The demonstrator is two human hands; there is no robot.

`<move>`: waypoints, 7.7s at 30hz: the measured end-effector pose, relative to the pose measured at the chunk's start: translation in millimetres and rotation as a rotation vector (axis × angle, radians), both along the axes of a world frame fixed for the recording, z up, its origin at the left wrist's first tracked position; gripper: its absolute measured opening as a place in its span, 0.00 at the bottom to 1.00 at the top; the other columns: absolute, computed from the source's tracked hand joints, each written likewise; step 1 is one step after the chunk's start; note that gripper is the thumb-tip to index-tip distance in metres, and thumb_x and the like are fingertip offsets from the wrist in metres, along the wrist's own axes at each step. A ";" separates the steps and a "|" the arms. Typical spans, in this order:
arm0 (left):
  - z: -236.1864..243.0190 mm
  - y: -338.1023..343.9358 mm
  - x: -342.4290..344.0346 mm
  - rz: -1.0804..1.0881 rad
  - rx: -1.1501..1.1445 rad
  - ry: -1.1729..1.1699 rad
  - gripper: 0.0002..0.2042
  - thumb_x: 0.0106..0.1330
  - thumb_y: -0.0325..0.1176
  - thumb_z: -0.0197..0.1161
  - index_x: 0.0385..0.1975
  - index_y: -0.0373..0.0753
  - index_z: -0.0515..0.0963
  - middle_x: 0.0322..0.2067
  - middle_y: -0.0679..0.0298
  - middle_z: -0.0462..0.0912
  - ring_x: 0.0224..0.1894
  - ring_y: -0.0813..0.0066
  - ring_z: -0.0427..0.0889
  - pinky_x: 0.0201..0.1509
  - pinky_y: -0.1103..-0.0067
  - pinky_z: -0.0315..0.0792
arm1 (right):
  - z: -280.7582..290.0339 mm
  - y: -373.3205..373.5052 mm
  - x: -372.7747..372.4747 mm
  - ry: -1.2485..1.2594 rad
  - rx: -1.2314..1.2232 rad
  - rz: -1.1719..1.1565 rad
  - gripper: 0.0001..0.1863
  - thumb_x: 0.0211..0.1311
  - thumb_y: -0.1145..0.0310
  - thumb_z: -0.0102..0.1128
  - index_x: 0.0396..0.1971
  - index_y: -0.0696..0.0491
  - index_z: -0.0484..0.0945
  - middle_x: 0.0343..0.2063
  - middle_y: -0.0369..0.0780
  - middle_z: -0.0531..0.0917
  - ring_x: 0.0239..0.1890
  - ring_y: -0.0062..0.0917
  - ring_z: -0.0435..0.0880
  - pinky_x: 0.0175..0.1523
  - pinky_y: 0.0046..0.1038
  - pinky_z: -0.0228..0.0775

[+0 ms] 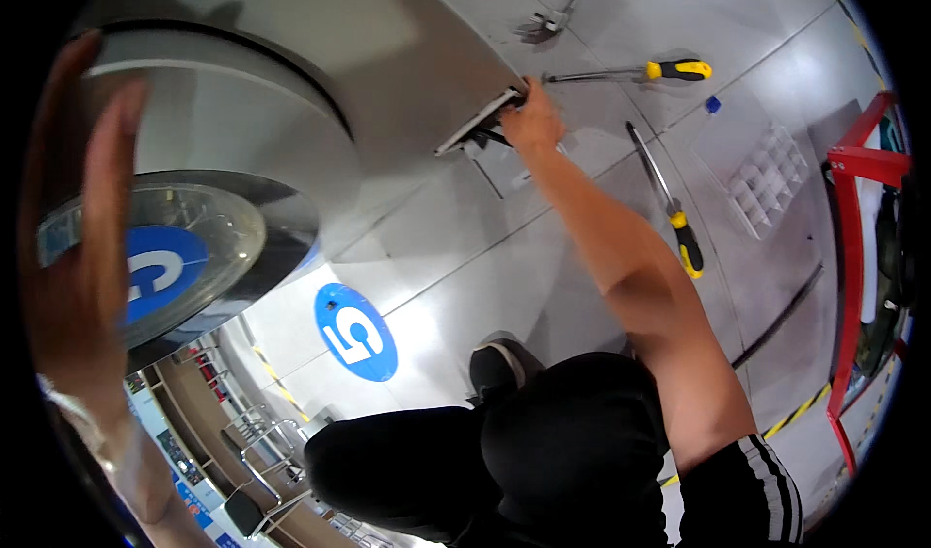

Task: The person unscrews the door hinge of a washing machine using a screwdriver, then lifts the door away and places it down, and finally begins working on a component near the bottom of the appliance.

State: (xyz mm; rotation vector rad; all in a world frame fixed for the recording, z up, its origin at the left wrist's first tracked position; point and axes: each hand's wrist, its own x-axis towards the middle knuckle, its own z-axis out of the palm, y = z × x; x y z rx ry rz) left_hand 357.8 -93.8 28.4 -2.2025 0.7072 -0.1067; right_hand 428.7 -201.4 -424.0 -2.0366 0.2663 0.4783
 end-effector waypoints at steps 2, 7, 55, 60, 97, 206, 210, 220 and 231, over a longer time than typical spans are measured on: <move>-25.6 -2.5 10.9 0.034 -0.036 -0.018 0.24 0.57 0.31 0.63 0.54 0.44 0.67 0.54 0.58 0.68 0.58 0.66 0.67 0.60 0.72 0.65 | -17.9 -30.9 13.0 -0.014 -0.125 -0.115 0.32 0.47 0.65 0.59 0.56 0.44 0.63 0.49 0.40 0.75 0.54 0.36 0.70 0.55 0.45 0.56; -19.7 -50.9 8.5 -0.048 0.138 -0.157 0.21 0.48 0.36 0.70 0.44 0.42 0.77 0.46 0.59 0.72 0.52 0.61 0.68 0.55 0.67 0.63 | -11.6 -11.9 2.0 -0.063 -0.030 -0.059 0.35 0.46 0.64 0.63 0.57 0.45 0.62 0.49 0.41 0.74 0.54 0.37 0.70 0.53 0.48 0.57; -44.4 -70.7 19.0 0.000 0.054 -0.133 0.24 0.45 0.38 0.70 0.46 0.45 0.76 0.49 0.61 0.72 0.55 0.60 0.67 0.60 0.63 0.56 | -8.9 -21.6 5.0 -0.147 -0.132 -0.085 0.35 0.41 0.60 0.66 0.53 0.50 0.65 0.44 0.41 0.76 0.49 0.38 0.72 0.49 0.42 0.65; -42.7 -55.3 8.6 -0.005 0.151 -0.141 0.29 0.42 0.43 0.71 0.49 0.46 0.75 0.56 0.63 0.68 0.61 0.60 0.62 0.63 0.64 0.56 | -10.7 -16.9 3.9 -0.147 -0.168 -0.078 0.34 0.42 0.62 0.64 0.53 0.47 0.64 0.43 0.41 0.77 0.49 0.37 0.72 0.49 0.43 0.64; -44.0 -59.1 9.5 -0.204 -0.122 -0.136 0.13 0.42 0.25 0.64 0.32 0.36 0.78 0.33 0.63 0.76 0.39 0.70 0.74 0.47 0.66 0.65 | -12.2 -17.0 14.8 -0.088 -0.044 -0.059 0.29 0.46 0.65 0.62 0.52 0.48 0.67 0.42 0.41 0.79 0.48 0.37 0.76 0.48 0.42 0.66; -9.5 -9.2 -22.3 -0.086 -0.303 -0.472 0.40 0.30 0.41 0.78 0.52 0.45 0.69 0.53 0.57 0.67 0.60 0.58 0.61 0.66 0.56 0.51 | -18.5 -19.0 -11.6 0.223 1.100 -0.345 0.03 0.55 0.77 0.55 0.28 0.62 0.73 0.24 0.40 0.77 0.28 0.27 0.79 0.34 0.24 0.75; -7.4 -9.6 -21.0 -0.108 -0.314 -0.477 0.41 0.28 0.40 0.78 0.51 0.45 0.70 0.52 0.58 0.67 0.59 0.60 0.62 0.65 0.57 0.52 | -30.0 -18.6 -1.4 0.309 1.144 -0.350 0.05 0.56 0.75 0.57 0.26 0.62 0.74 0.24 0.41 0.78 0.25 0.28 0.79 0.32 0.28 0.78; -7.7 -6.4 -22.1 -0.122 -0.195 -0.496 0.36 0.31 0.41 0.76 0.48 0.44 0.72 0.51 0.58 0.69 0.57 0.59 0.64 0.64 0.62 0.56 | -11.7 -13.1 -0.7 0.467 0.968 -0.261 0.04 0.57 0.74 0.55 0.29 0.58 0.73 0.23 0.41 0.78 0.22 0.25 0.79 0.28 0.27 0.80; -30.3 -26.4 -4.5 -0.176 -0.235 -0.402 0.33 0.24 0.44 0.76 0.38 0.38 0.78 0.42 0.62 0.77 0.52 0.65 0.70 0.65 0.65 0.56 | -40.2 -12.3 -2.9 -0.481 0.012 -0.167 0.30 0.46 0.56 0.64 0.45 0.59 0.66 0.33 0.52 0.79 0.31 0.47 0.80 0.37 0.34 0.71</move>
